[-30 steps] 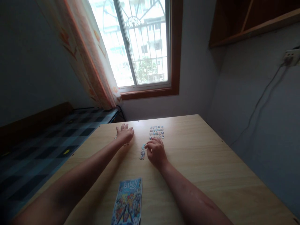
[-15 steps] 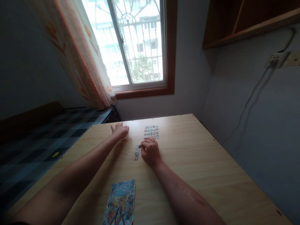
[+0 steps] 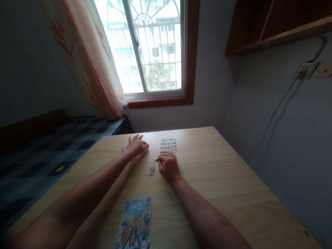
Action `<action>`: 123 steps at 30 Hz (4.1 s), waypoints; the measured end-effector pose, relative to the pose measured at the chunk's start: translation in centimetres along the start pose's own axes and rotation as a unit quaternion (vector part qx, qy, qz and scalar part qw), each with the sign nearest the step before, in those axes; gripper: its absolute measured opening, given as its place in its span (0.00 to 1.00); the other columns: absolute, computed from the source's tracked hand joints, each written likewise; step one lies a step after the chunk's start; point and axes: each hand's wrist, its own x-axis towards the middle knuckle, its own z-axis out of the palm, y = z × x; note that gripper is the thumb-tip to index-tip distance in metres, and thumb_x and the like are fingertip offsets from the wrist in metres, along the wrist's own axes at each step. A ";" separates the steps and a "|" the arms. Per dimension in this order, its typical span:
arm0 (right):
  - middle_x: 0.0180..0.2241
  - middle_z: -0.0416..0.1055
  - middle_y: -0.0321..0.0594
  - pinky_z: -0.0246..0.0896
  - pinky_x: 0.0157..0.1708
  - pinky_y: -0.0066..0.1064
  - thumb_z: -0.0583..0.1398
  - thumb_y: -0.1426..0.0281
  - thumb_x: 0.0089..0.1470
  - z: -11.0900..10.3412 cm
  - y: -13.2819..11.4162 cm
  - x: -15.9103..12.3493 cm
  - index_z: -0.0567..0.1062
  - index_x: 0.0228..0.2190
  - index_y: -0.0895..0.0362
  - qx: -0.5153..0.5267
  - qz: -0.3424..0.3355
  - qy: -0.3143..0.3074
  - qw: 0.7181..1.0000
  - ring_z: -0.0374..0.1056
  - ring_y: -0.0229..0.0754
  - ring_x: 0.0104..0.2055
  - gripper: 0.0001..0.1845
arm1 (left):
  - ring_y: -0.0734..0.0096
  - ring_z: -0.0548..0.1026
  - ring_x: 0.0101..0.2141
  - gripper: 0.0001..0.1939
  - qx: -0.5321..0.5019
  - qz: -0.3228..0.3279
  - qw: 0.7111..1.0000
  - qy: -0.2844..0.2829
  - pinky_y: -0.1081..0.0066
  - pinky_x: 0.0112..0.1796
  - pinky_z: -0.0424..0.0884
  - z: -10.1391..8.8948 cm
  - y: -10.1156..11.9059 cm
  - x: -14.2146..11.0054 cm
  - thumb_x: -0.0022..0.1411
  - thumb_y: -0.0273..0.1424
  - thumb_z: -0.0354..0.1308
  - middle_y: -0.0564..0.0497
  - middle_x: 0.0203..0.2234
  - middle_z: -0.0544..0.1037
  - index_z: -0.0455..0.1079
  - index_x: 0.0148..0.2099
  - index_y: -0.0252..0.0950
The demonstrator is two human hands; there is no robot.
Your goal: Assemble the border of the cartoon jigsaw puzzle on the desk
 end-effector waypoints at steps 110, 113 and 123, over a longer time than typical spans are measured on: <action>0.39 0.80 0.38 0.65 0.51 0.40 0.61 0.79 0.52 -2.6 -1.3 -2.5 0.83 0.33 0.51 -0.027 -0.103 -0.162 0.981 0.73 0.44 0.44 0.13 | 0.63 0.75 0.44 0.07 -0.281 0.256 0.917 0.122 0.57 0.49 0.72 2.2 1.9 -13.6 0.66 0.33 0.59 0.50 0.42 0.81 0.79 0.42 0.41; 0.38 0.80 0.37 0.65 0.50 0.40 0.63 0.76 0.53 -2.7 -1.5 -2.5 0.83 0.34 0.50 -0.034 -0.115 -0.171 0.978 0.73 0.43 0.43 0.11 | 0.63 0.74 0.46 0.09 -0.270 0.271 0.917 0.114 0.57 0.50 0.72 2.3 1.9 -13.7 0.67 0.33 0.58 0.50 0.45 0.80 0.79 0.45 0.44; 0.39 0.80 0.37 0.65 0.48 0.41 0.65 0.72 0.54 -2.6 -1.5 -2.6 0.83 0.35 0.48 -0.075 -0.123 -0.199 0.969 0.73 0.44 0.42 0.07 | 0.63 0.75 0.44 0.09 -0.256 0.266 0.924 0.100 0.57 0.48 0.73 2.6 2.2 -13.7 0.67 0.35 0.59 0.49 0.48 0.79 0.81 0.43 0.47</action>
